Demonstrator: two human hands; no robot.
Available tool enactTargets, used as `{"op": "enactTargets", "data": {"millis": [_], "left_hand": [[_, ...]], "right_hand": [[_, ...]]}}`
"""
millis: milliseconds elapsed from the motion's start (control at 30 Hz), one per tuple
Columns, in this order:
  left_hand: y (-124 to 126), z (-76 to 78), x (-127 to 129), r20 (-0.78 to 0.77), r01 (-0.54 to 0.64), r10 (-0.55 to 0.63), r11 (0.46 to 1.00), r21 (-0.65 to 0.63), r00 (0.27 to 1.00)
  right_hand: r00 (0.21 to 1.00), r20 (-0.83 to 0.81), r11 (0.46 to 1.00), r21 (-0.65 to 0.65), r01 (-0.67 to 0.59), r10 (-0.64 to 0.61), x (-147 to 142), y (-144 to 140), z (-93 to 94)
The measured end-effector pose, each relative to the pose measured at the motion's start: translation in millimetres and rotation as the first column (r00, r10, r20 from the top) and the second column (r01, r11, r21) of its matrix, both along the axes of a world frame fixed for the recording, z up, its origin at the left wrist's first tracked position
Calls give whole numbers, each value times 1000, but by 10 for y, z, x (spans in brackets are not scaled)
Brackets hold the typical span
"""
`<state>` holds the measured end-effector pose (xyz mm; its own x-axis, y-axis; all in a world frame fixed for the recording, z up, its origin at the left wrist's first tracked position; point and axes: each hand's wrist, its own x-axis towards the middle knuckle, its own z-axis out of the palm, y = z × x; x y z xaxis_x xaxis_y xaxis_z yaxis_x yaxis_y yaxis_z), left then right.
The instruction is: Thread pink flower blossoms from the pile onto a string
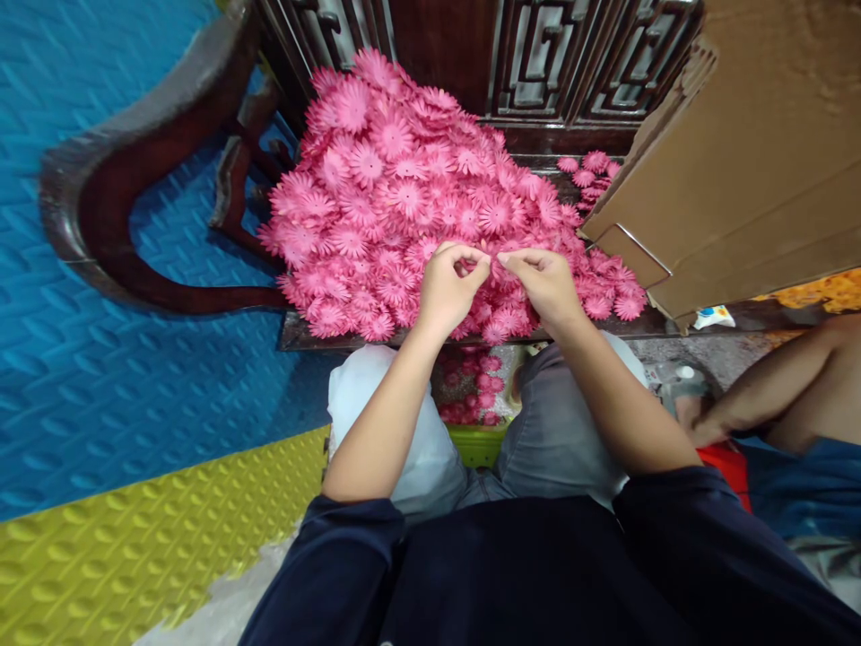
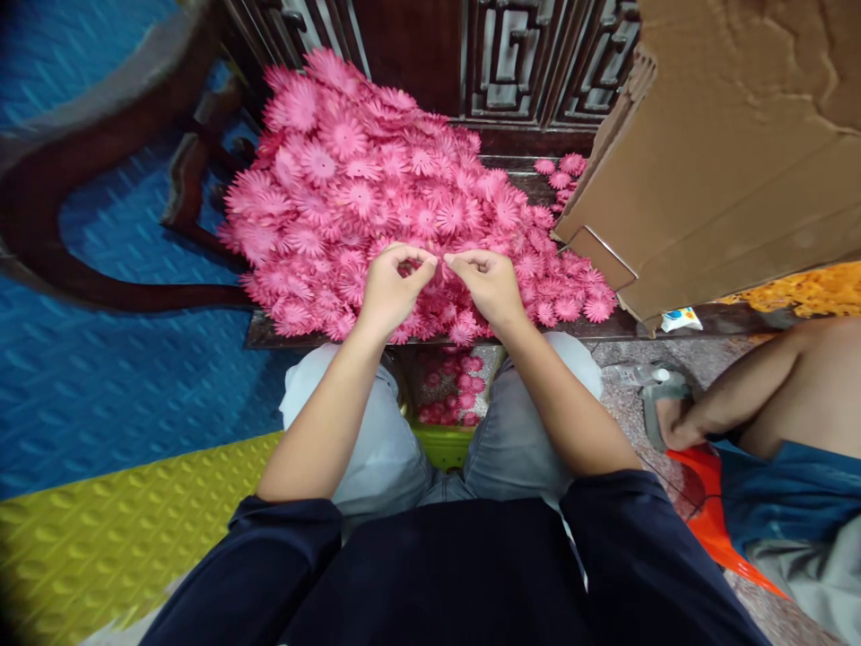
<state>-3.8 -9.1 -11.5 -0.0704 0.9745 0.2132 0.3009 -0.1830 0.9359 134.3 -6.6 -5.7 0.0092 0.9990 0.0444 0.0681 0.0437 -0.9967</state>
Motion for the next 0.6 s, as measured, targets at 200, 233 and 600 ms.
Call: {"op": "enactTargets", "data": {"millis": [200, 233, 600], "left_hand": [[1, 21, 13, -8, 2, -2, 1000, -1, 1000], [-5, 28, 15, -24, 3, -3, 1000, 0, 1000], [-54, 4, 37, -287, -9, 37, 995, 98, 957]], "right_hand": [[999, -21, 999, 14, 39, -39, -3, 14, -3], [999, -28, 999, 11, 47, -47, -3, 14, -3], [996, 9, 996, 5, 90, -90, -15, 36, -13]]}}
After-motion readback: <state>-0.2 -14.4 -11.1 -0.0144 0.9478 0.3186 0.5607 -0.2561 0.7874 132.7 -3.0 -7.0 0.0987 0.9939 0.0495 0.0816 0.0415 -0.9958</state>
